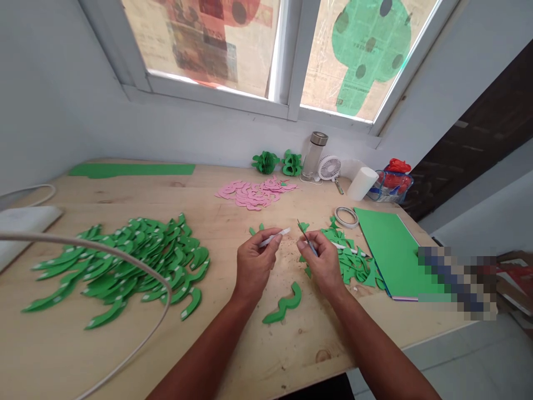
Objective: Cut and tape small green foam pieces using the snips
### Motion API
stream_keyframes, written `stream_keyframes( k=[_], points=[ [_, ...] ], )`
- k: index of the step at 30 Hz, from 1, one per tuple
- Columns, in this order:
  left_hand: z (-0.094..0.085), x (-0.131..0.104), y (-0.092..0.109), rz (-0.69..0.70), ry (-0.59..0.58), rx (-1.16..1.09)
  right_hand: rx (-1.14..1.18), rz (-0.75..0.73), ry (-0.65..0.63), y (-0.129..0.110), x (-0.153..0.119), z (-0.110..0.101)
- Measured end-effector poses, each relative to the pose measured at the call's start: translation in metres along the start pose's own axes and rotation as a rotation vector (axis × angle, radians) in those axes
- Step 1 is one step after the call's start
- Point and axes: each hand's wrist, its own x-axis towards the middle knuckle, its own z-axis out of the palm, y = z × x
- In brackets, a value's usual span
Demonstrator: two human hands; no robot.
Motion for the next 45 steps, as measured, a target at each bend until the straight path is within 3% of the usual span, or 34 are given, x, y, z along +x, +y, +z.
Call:
stream_keyframes(
  k=[10,45],
  points=[
    [0.002,-0.004,0.002,0.032,-0.024,-0.06,-0.341,-0.228,-0.023,-0.004,-0.008,-0.002],
    [0.004,-0.007,-0.006,-0.041,-0.086,-0.12,-0.413,-0.347,0.0,-0.001,-0.01,0.0]
  ],
)
